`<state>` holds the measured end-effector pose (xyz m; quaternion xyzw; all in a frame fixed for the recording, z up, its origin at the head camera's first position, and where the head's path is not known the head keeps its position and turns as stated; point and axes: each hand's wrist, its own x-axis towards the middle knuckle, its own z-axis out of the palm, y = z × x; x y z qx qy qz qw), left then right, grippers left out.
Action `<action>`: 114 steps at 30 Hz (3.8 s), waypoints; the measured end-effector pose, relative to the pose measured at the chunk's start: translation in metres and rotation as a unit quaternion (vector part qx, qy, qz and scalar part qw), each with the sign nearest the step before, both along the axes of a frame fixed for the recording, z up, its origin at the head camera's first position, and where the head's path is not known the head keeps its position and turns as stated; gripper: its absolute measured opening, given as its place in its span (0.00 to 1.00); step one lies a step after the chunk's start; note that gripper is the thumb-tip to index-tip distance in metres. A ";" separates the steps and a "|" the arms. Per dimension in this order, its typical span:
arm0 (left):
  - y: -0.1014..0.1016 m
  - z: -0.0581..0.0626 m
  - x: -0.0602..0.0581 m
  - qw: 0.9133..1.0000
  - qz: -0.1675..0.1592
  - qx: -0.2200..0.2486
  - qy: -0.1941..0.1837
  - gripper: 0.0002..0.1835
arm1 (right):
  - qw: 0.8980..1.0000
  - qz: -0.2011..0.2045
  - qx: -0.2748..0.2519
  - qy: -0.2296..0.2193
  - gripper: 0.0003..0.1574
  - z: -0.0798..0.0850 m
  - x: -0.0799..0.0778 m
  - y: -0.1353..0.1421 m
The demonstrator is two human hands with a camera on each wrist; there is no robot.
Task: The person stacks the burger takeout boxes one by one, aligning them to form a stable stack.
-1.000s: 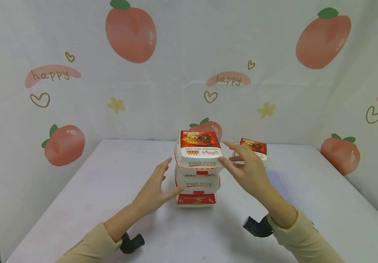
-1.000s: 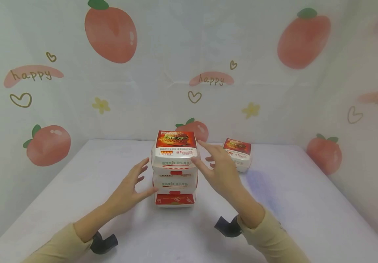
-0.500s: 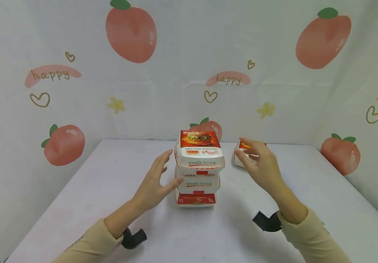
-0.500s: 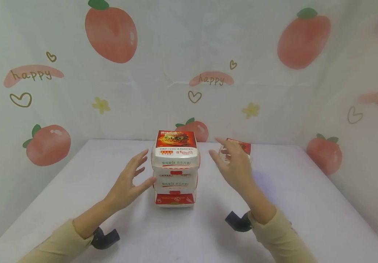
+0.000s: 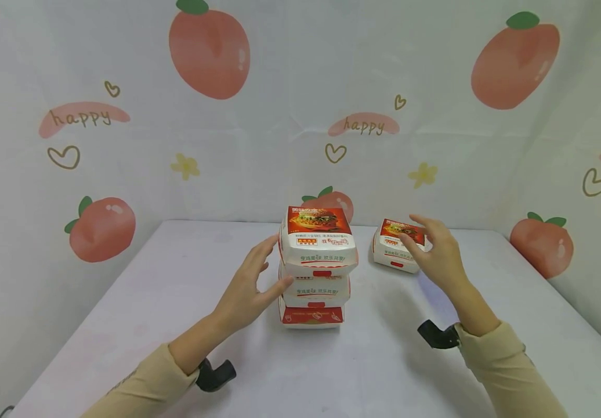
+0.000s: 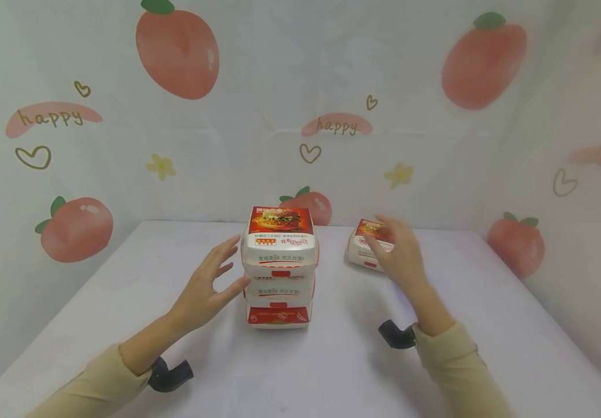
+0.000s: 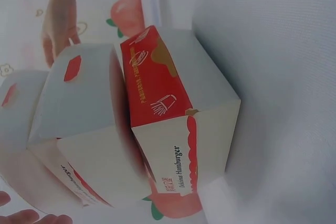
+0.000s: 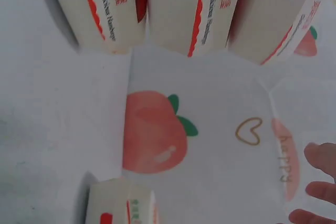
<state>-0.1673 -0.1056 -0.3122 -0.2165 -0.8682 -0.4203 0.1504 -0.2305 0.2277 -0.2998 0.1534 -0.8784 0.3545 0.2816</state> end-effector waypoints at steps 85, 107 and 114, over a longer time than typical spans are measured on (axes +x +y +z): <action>0.008 -0.004 -0.009 1.000 0.007 0.027 0.007 0.32 | 0.960 -0.058 0.004 -0.275 0.41 -0.074 -0.050 0.054; 0.010 -0.006 -0.007 1.000 0.006 0.026 0.010 0.32 | 0.958 -0.064 0.004 -0.278 0.39 -0.075 -0.051 0.055; 0.009 -0.006 -0.007 1.000 0.008 0.025 0.009 0.31 | 0.956 -0.067 0.003 -0.284 0.39 -0.073 -0.050 0.054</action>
